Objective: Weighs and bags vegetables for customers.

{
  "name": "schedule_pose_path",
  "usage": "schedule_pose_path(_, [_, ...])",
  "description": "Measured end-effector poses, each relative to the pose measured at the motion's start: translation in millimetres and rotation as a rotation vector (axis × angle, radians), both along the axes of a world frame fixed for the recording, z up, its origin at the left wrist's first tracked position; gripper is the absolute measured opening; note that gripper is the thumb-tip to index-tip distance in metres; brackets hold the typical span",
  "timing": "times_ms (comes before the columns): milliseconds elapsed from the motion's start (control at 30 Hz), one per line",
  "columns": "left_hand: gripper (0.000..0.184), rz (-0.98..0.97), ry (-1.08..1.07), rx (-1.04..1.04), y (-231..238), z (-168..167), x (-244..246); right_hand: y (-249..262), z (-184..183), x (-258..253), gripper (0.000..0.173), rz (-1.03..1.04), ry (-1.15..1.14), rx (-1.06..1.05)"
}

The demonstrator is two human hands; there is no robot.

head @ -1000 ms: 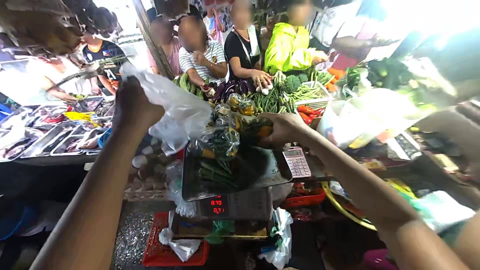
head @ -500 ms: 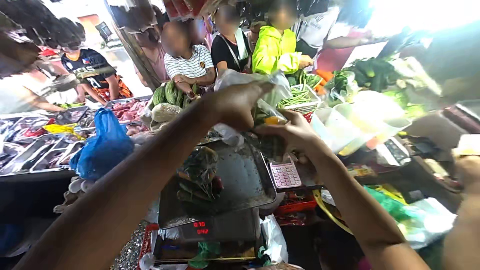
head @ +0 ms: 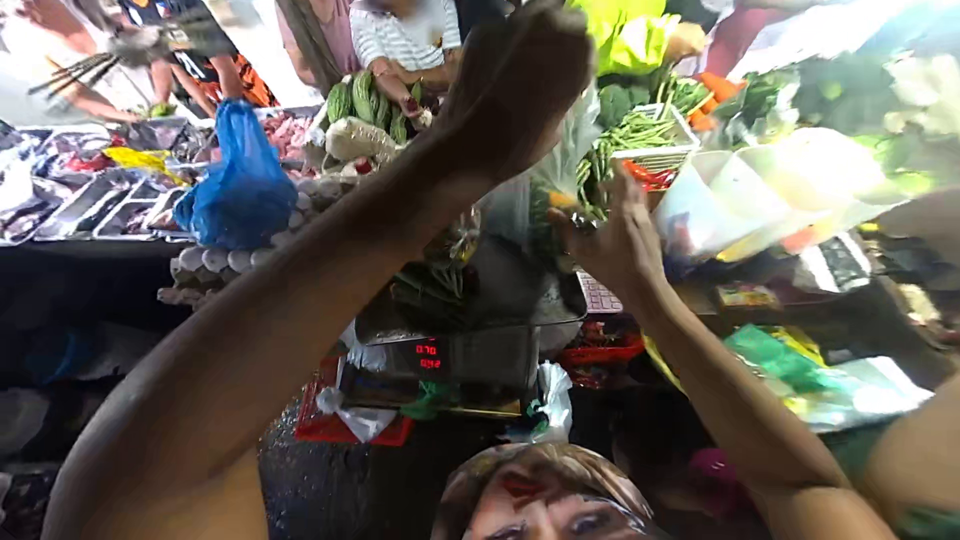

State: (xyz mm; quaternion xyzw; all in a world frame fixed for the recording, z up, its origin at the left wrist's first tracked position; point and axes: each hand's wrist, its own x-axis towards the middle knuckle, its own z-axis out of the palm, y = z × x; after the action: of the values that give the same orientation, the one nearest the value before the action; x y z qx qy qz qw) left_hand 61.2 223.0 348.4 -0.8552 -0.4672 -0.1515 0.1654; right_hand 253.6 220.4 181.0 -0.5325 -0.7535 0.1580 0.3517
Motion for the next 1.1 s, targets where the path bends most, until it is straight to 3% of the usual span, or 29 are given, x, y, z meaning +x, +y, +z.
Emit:
schedule_pose_path(67, [0.025, 0.022, 0.090, -0.041, 2.1, 14.0, 8.9, -35.0, 16.2, -27.1, 0.059, 0.060, 0.032, 0.429])
schedule_pose_path(100, [0.030, 0.014, 0.131, -0.062, 4.1, 21.8, 14.3, -44.8, 22.9, -44.8, 0.054, 0.162, 0.053, 0.500])
schedule_pose_path(167, [0.025, -0.024, 0.229, -0.087, 8.6, 21.6, 26.6, -49.0, 29.3, -84.2, 0.078, 0.339, -0.065, 0.265])
schedule_pose_path(233, [0.022, -0.069, 0.339, -0.002, 16.3, 16.4, 33.5, -20.6, 28.7, -125.2, 0.104, 0.394, -0.230, -0.029])
schedule_pose_path(267, [0.026, -0.073, 0.381, 0.026, 18.7, 15.9, 34.1, -5.7, 26.3, -138.5, 0.103, 0.410, -0.224, -0.126])
schedule_pose_path(333, [0.031, -0.055, 0.456, 0.040, 20.8, 15.2, 29.9, 4.8, 15.2, -144.5, 0.079, 0.414, 0.012, -0.058])
schedule_pose_path(433, [0.042, -0.076, 0.563, 0.034, 25.7, 15.6, 11.4, -28.4, 15.9, -107.8, 0.068, 0.418, 0.203, 0.282])
schedule_pose_path(500, [0.053, -0.071, 0.606, -0.004, 22.6, 18.4, -0.6, -57.6, 13.0, -62.4, 0.067, 0.424, 0.343, 0.381])
schedule_pose_path(567, [0.054, -0.100, 0.568, -0.052, 14.9, 19.1, -10.3, -77.6, -9.6, -14.9, 0.067, 0.430, 0.706, 0.262])
schedule_pose_path(633, [0.048, -0.111, 0.551, -0.102, 0.9, 19.5, -13.5, -86.0, -33.0, 15.0, 0.078, 0.242, 1.111, 0.024])
schedule_pose_path(700, [0.047, -0.137, 0.532, -0.134, -10.6, 18.7, -10.1, -78.8, -34.5, 23.3, 0.087, -0.003, 1.226, -0.062])
schedule_pose_path(833, [0.041, -0.123, 0.487, -0.162, -19.7, 17.7, 12.9, -35.6, -29.3, 6.2, 0.079, -0.063, 0.956, 0.167])
schedule_pose_path(933, [0.041, -0.097, 0.493, -0.168, -8.4, 14.2, 31.8, -15.6, -18.8, -24.2, 0.091, -0.034, 0.538, 0.228])
schedule_pose_path(1000, [0.031, -0.103, 0.524, -0.124, -2.2, 17.7, 35.9, -30.7, -13.5, -41.1, 0.093, -0.077, 0.236, 0.309])
schedule_pose_path(1067, [0.027, -0.120, 0.532, -0.077, 2.6, 24.1, 31.9, -65.4, -17.8, -65.8, 0.072, -0.045, 0.100, 0.429])
schedule_pose_path(1100, [0.026, -0.128, 0.541, -0.064, 4.2, 27.4, 30.3, -79.8, -21.8, -80.5, 0.072, 0.034, 0.064, 0.362])
